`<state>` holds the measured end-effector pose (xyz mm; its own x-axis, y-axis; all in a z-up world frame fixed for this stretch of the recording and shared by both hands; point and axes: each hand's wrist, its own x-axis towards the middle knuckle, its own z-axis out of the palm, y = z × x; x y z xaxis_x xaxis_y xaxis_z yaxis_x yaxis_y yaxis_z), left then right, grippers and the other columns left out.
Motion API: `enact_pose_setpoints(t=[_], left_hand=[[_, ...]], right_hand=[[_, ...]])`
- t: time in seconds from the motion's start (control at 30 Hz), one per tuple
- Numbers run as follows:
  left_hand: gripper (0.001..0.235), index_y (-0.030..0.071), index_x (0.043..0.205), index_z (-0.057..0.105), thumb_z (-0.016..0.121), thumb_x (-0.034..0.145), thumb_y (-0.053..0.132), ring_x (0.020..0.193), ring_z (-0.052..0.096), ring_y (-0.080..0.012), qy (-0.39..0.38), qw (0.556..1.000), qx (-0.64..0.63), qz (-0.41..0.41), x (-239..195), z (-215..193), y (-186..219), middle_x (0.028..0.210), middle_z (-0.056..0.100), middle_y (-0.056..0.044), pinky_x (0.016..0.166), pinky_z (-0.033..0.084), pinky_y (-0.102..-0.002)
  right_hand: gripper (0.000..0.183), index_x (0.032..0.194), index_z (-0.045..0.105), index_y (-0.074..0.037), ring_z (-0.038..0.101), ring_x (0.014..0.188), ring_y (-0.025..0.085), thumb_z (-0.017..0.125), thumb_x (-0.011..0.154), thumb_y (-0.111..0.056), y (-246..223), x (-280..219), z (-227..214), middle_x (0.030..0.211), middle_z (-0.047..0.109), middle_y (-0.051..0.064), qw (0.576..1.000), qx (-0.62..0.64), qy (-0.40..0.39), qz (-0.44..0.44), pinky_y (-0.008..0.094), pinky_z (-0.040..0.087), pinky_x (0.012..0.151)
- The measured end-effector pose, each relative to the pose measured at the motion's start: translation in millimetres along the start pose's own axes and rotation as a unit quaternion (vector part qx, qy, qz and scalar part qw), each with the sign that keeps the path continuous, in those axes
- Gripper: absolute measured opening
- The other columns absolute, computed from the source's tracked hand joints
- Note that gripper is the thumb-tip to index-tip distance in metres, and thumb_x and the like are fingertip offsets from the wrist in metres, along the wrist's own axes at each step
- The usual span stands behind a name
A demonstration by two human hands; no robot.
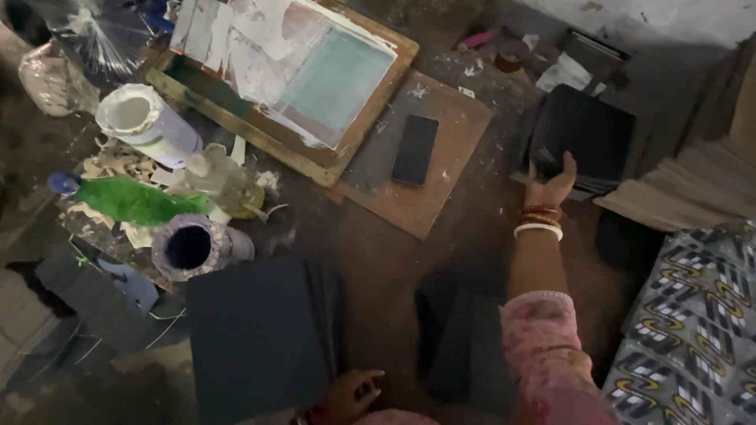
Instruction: Inspecting and sorting stacks of black paper book covers on a workbench in a print shop.
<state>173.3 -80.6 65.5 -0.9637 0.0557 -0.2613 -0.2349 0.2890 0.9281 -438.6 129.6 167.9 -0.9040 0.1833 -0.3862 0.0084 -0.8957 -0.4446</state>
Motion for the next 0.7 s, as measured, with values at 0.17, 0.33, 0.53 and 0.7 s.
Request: enact_pose_setpoints(t=[0.17, 0.33, 0.53, 0.7], left_hand=[[0.035, 0.014, 0.132, 0.070, 0.074, 0.099, 0.026, 0.088, 0.071, -0.0196, 0.094, 0.994, 0.007, 0.053, 0, 3, 9, 0.103, 0.075, -0.008, 0.074, 0.058, -0.036], [0.037, 0.013, 0.130, 0.069, 0.076, 0.094, 0.017, 0.083, 0.070, -0.0202, 0.095, 0.993, 0.039, 0.057, 3, -9, 38, 0.095, 0.074, -0.007, 0.068, 0.057, -0.035], [0.034, 0.014, 0.124, 0.073, 0.079, 0.091, 0.017, 0.074, 0.068, -0.0217, 0.103, 0.992, 0.048, 0.047, 3, -8, 36, 0.089, 0.075, -0.006, 0.068, 0.055, -0.036], [0.033, 0.010, 0.126, 0.071, 0.075, 0.094, 0.015, 0.091, 0.073, -0.0255, 0.086, 0.995, 0.017, 0.057, 5, -2, 24, 0.099, 0.075, -0.009, 0.083, 0.056, -0.039]], right_hand=[[0.062, 0.144, 0.060, -0.010, 0.049, 0.137, 0.036, 0.080, 0.090, -0.031, -23, 18, -27, 0.151, 0.053, 0.011, 0.995, -0.076, -0.054, 0.035, 0.054, 0.045, 0.114], [0.066, 0.138, 0.062, -0.007, 0.059, 0.120, 0.038, 0.075, 0.089, -0.050, -68, -18, -56, 0.129, 0.062, 0.016, 0.977, -0.213, -0.018, -0.028, 0.057, 0.053, 0.100], [0.062, 0.142, 0.063, -0.007, 0.053, 0.118, 0.033, 0.079, 0.099, -0.048, -82, -10, -47, 0.135, 0.062, 0.009, 0.946, -0.284, -0.146, 0.057, 0.051, 0.043, 0.083], [0.064, 0.139, 0.060, -0.013, 0.055, 0.125, 0.028, 0.081, 0.084, -0.037, -78, 9, -42, 0.135, 0.062, 0.003, 0.935, -0.353, -0.010, 0.028, 0.053, 0.056, 0.099]])
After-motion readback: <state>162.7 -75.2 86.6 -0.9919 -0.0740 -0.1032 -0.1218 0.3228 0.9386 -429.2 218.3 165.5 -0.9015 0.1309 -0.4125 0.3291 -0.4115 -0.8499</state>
